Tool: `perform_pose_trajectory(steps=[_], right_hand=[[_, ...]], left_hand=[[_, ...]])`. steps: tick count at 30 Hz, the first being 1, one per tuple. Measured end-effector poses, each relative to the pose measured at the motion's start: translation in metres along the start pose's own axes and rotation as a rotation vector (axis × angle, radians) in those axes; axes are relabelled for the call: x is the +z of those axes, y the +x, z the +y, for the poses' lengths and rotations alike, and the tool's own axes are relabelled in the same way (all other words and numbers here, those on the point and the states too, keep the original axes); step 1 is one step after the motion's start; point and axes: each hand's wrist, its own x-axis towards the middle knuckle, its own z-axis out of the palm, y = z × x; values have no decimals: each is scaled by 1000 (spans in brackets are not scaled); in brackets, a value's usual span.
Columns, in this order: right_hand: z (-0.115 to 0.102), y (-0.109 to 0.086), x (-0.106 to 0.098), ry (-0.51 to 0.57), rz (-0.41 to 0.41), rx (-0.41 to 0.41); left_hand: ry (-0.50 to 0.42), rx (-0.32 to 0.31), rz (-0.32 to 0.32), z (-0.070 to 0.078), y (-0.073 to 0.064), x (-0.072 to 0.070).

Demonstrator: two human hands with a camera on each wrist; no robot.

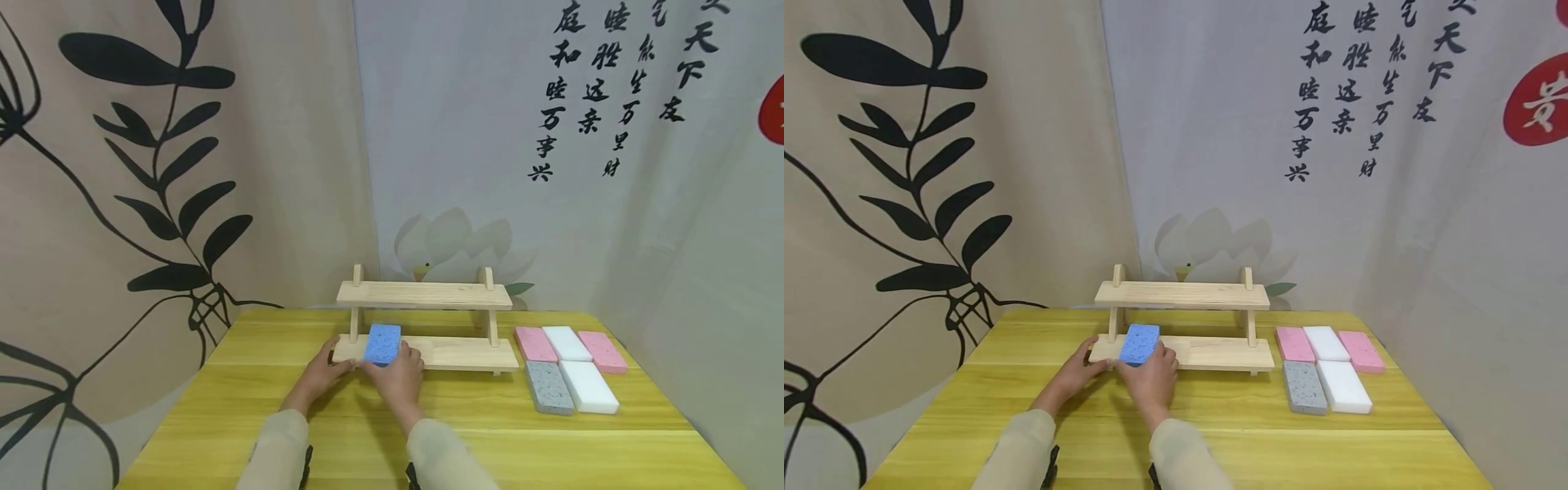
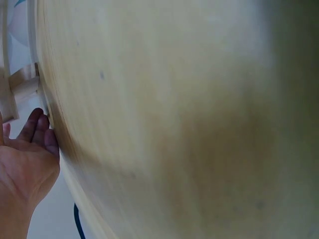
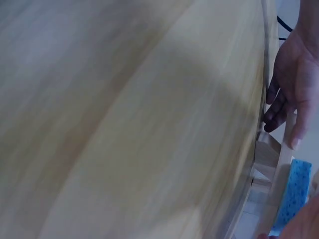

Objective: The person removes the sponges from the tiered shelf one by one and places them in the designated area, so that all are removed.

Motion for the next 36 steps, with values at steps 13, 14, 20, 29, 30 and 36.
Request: perform_pose_trajectory(steps=[13, 14, 20, 29, 30, 36], right_hand=[[0, 0, 14, -63, 106, 10], [0, 0, 14, -64, 104, 15], [1, 2, 13, -52, 97, 27], [2, 5, 10, -40, 78, 28], [2, 5, 10, -39, 71, 28], [3, 6, 4, -1, 27, 45]], left_hand=[[21, -3, 2, -2, 5, 5], [22, -6, 1, -1, 6, 5], [28, -15, 4, 0, 6, 5], [36, -18, 6, 0, 3, 4], [36, -19, 8, 0, 3, 4], [23, -10, 20, 1, 2, 1]])
